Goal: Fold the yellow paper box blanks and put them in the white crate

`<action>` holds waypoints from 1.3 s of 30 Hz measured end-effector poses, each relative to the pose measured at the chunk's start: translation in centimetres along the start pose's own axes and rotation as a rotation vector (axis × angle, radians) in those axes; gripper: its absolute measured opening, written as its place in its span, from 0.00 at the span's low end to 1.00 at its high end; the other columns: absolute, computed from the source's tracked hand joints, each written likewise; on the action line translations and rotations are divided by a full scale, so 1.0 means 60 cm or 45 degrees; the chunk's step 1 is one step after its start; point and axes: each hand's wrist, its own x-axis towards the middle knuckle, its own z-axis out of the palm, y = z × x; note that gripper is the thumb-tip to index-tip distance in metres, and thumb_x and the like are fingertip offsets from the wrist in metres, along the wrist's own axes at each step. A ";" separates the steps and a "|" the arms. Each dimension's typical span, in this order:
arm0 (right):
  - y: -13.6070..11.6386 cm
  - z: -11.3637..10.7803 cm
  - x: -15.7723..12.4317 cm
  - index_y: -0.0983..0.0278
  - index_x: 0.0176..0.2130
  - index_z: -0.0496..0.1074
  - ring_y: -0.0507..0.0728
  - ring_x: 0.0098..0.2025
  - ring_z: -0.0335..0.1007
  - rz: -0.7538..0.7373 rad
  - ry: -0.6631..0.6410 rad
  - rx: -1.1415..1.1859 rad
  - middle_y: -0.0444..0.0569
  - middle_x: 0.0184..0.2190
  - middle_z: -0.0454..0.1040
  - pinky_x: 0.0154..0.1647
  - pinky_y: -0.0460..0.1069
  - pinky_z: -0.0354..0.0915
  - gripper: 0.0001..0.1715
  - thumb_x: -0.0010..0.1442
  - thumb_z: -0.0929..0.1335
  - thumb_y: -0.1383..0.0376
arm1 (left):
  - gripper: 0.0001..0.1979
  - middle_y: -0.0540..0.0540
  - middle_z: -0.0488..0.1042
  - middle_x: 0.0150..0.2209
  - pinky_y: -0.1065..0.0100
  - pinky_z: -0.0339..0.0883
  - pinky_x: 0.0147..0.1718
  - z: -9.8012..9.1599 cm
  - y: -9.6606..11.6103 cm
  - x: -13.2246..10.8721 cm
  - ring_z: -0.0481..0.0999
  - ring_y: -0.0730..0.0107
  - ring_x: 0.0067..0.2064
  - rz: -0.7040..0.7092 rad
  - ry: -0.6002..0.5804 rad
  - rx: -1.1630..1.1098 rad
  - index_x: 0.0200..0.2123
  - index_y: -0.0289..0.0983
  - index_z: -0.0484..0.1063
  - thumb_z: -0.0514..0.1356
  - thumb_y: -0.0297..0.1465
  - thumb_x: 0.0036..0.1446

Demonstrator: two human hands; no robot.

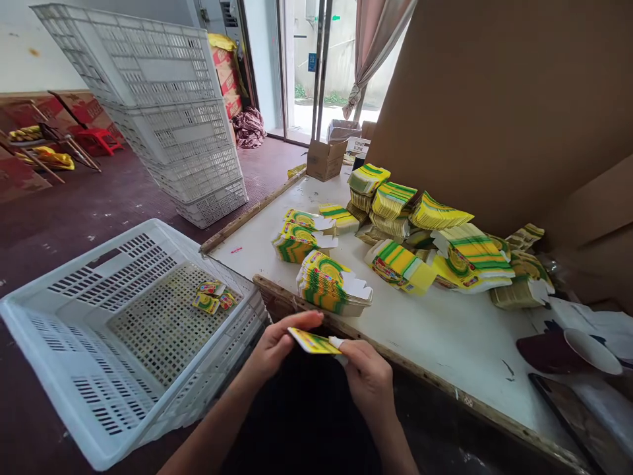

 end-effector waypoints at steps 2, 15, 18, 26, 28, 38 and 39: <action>0.007 -0.005 -0.003 0.54 0.40 0.79 0.57 0.32 0.72 -0.204 -0.080 -0.226 0.48 0.31 0.80 0.33 0.52 0.67 0.16 0.64 0.62 0.67 | 0.49 0.34 0.70 0.57 0.49 0.62 0.56 -0.020 0.000 0.000 0.69 0.46 0.58 -0.055 -0.160 0.015 0.60 0.36 0.64 0.51 0.65 0.44; 0.046 0.035 -0.063 0.59 0.66 0.52 0.66 0.66 0.54 0.400 0.079 0.186 0.56 0.65 0.57 0.61 0.64 0.58 0.36 0.63 0.63 0.53 | 0.37 0.44 0.69 0.48 0.63 0.67 0.44 0.069 -0.051 -0.034 0.72 0.63 0.45 -0.068 -0.259 0.781 0.55 0.41 0.52 0.59 0.23 0.39; 0.046 0.049 -0.065 0.56 0.62 0.60 0.64 0.61 0.62 0.641 -0.280 0.706 0.55 0.60 0.66 0.59 0.63 0.62 0.31 0.65 0.59 0.50 | 0.35 0.44 0.69 0.47 0.65 0.67 0.41 0.074 -0.061 -0.043 0.71 0.63 0.43 0.125 -0.333 0.774 0.51 0.41 0.55 0.57 0.21 0.36; 0.025 0.054 -0.059 0.57 0.65 0.56 0.64 0.65 0.57 0.358 -0.393 0.390 0.54 0.66 0.55 0.62 0.61 0.59 0.35 0.61 0.66 0.61 | 0.19 0.49 0.66 0.35 0.67 0.65 0.34 0.055 -0.060 -0.020 0.68 0.68 0.34 -0.125 -0.458 0.914 0.37 0.39 0.62 0.58 0.24 0.36; 0.028 0.058 -0.059 0.55 0.64 0.57 0.62 0.64 0.58 0.252 -0.414 0.237 0.52 0.66 0.55 0.61 0.59 0.61 0.34 0.61 0.63 0.69 | 0.16 0.48 0.65 0.37 0.67 0.66 0.34 0.052 -0.067 -0.018 0.69 0.67 0.35 -0.118 -0.454 0.973 0.36 0.39 0.63 0.58 0.25 0.38; 0.052 0.052 -0.040 0.57 0.58 0.68 0.63 0.61 0.63 0.061 -0.250 0.041 0.55 0.64 0.59 0.56 0.56 0.68 0.25 0.62 0.63 0.68 | 0.24 0.43 0.72 0.44 0.57 0.66 0.46 0.026 -0.029 -0.011 0.73 0.57 0.45 -0.216 -0.104 1.161 0.44 0.39 0.65 0.59 0.24 0.38; 0.052 0.050 -0.039 0.57 0.57 0.68 0.63 0.61 0.64 0.055 -0.291 0.019 0.55 0.65 0.58 0.55 0.56 0.68 0.25 0.62 0.63 0.68 | 0.23 0.44 0.73 0.43 0.58 0.67 0.45 0.022 -0.024 -0.008 0.74 0.58 0.44 -0.216 -0.125 1.171 0.43 0.39 0.66 0.59 0.25 0.39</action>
